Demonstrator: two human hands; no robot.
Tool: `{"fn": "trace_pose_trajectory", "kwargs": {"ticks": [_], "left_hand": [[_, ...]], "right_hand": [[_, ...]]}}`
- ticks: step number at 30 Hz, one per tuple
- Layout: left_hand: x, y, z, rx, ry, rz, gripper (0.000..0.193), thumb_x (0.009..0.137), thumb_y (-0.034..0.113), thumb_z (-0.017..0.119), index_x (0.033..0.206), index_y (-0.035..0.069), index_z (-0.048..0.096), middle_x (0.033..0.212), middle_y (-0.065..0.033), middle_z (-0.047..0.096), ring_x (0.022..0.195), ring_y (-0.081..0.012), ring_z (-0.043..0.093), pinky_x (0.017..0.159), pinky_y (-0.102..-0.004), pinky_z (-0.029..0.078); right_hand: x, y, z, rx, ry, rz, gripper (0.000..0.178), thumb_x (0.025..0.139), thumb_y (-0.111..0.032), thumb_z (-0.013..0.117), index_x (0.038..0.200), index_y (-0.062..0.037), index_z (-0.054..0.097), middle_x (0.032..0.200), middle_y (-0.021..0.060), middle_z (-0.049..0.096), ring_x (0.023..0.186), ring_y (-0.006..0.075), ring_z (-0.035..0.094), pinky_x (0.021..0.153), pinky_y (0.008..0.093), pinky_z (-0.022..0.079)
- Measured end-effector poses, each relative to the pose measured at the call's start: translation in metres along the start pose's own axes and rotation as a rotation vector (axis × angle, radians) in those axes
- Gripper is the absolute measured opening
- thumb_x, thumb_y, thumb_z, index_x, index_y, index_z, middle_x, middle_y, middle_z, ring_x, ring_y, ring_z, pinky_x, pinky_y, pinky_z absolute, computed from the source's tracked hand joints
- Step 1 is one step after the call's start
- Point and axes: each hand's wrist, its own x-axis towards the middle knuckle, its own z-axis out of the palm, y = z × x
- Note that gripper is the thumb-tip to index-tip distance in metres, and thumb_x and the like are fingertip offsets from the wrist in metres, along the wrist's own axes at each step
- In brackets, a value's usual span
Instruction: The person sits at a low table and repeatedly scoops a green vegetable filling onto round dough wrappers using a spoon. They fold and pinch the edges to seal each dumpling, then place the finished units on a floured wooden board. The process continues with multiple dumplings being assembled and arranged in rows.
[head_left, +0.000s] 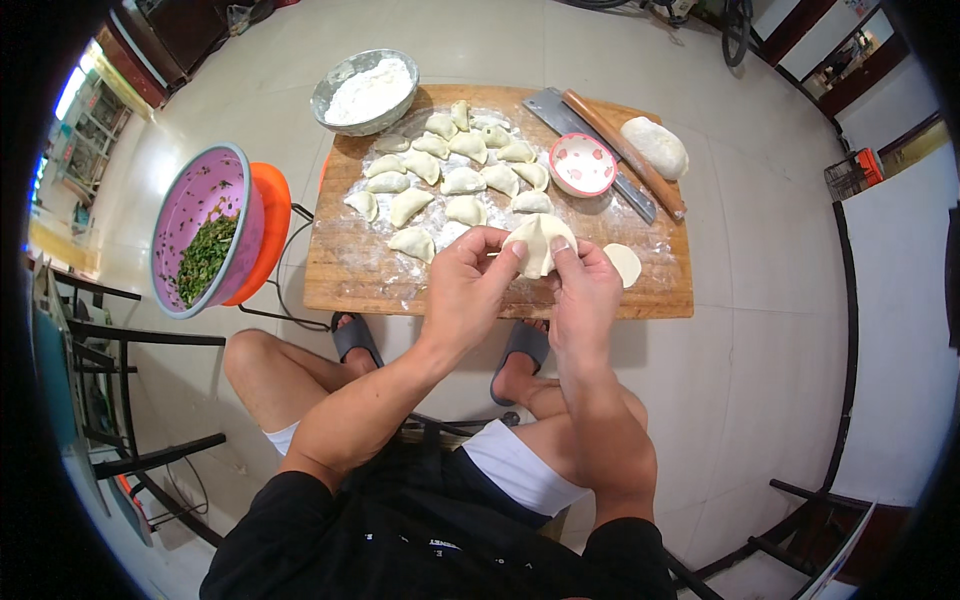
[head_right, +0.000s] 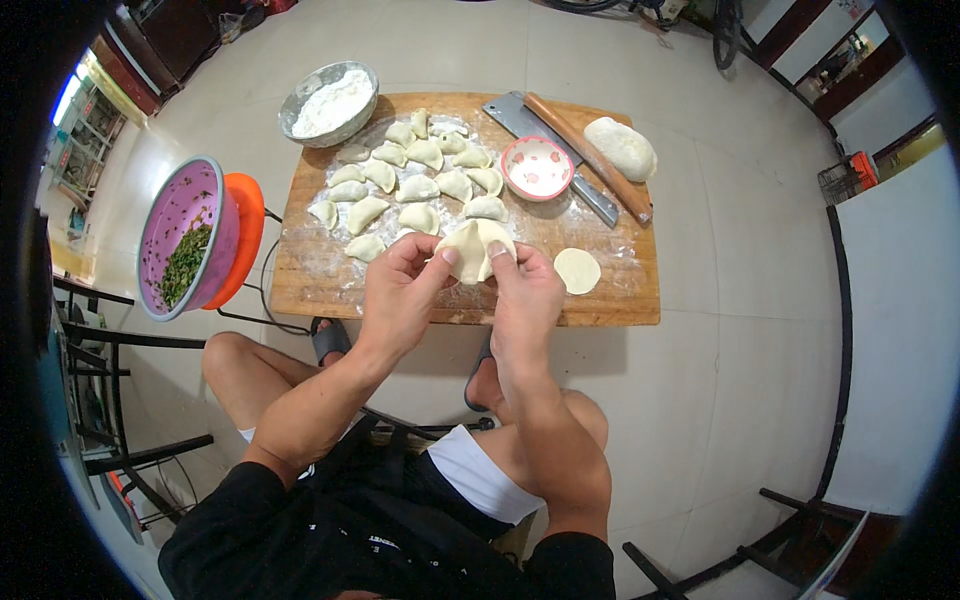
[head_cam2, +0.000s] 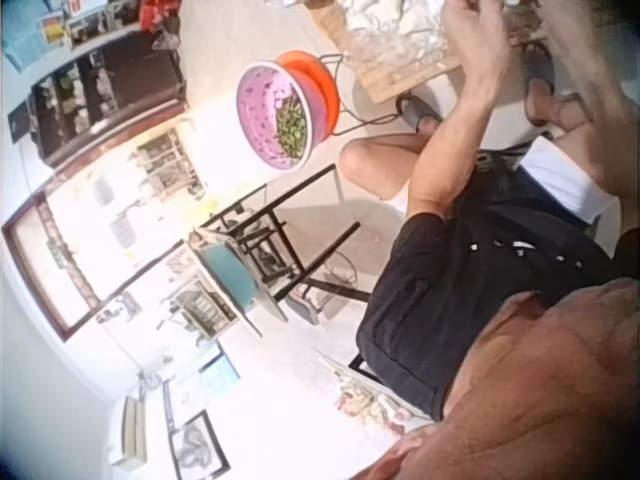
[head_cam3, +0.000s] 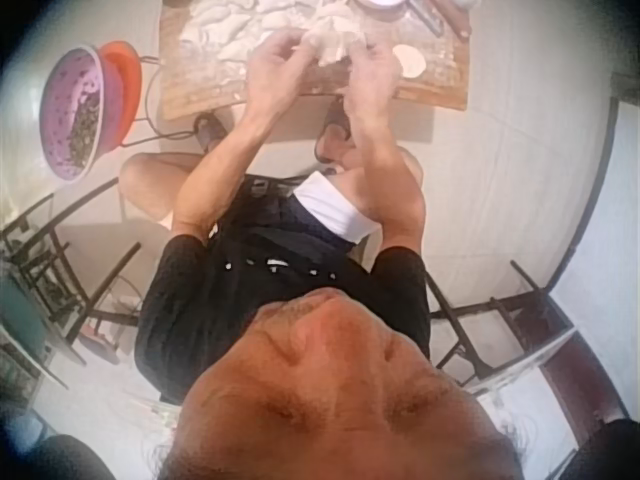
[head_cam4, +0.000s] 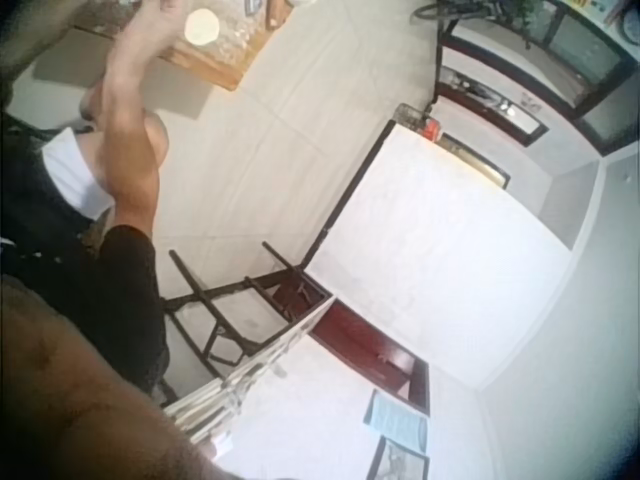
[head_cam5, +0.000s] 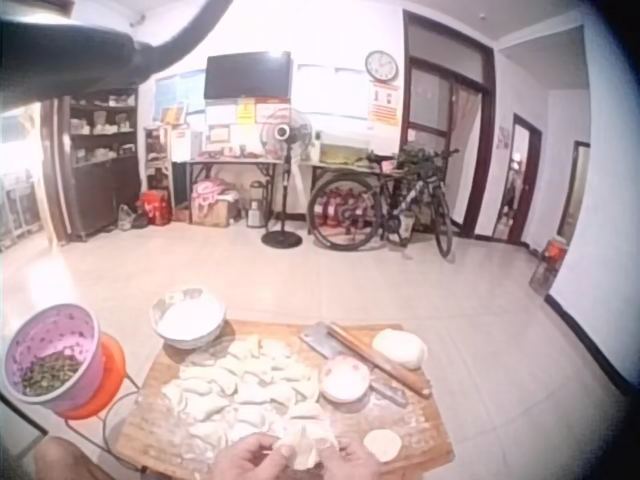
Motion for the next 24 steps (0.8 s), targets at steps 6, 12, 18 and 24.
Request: {"fn": "trace_pose_trajectory", "kwargs": {"ticks": [6,12,18,24], "left_hand": [[0.005,-0.002,-0.003,-0.162,-0.02,-0.13,0.02,0.095,0.017,0.069,0.105,-0.001,0.065,0.092,-0.0032,0.069,0.08,-0.0064,0.063,0.07,-0.022,0.052],[0.013,0.007,-0.009,-0.066,-0.102,-0.101,0.018,0.095,0.014,0.069,0.104,0.0,0.065,0.091,-0.0019,0.069,0.079,-0.0049,0.06,0.067,-0.0202,0.048],[0.01,0.005,-0.009,0.091,-0.025,0.002,0.018,0.093,0.013,0.069,0.103,-0.002,0.07,0.089,-0.0037,0.071,0.074,-0.0057,0.058,0.064,-0.0228,0.047],[0.004,0.008,-0.007,0.205,0.01,0.054,0.018,0.093,0.013,0.069,0.103,-0.002,0.069,0.087,-0.0031,0.07,0.072,-0.0041,0.056,0.061,-0.0218,0.046]], "right_hand": [[-0.005,-0.011,0.004,-0.07,-0.021,-0.12,0.018,0.095,-0.009,0.068,0.104,0.0059,0.065,0.09,0.0051,0.069,0.077,0.0069,0.061,0.069,0.0214,0.049],[-0.007,-0.009,0.004,-0.304,-0.107,-0.288,0.018,0.092,-0.008,0.071,0.103,0.0056,0.066,0.09,0.0044,0.069,0.08,0.0081,0.062,0.071,0.0222,0.05],[-0.002,-0.005,-0.003,-0.187,-0.003,-0.126,0.017,0.091,-0.008,0.072,0.101,0.0045,0.066,0.093,0.0054,0.069,0.08,0.0091,0.063,0.071,0.0224,0.051],[-0.002,-0.006,0.006,-0.006,-0.115,-0.009,0.018,0.092,-0.01,0.071,0.103,0.0025,0.063,0.093,0.0068,0.07,0.078,0.0098,0.064,0.07,0.0243,0.053]]}}
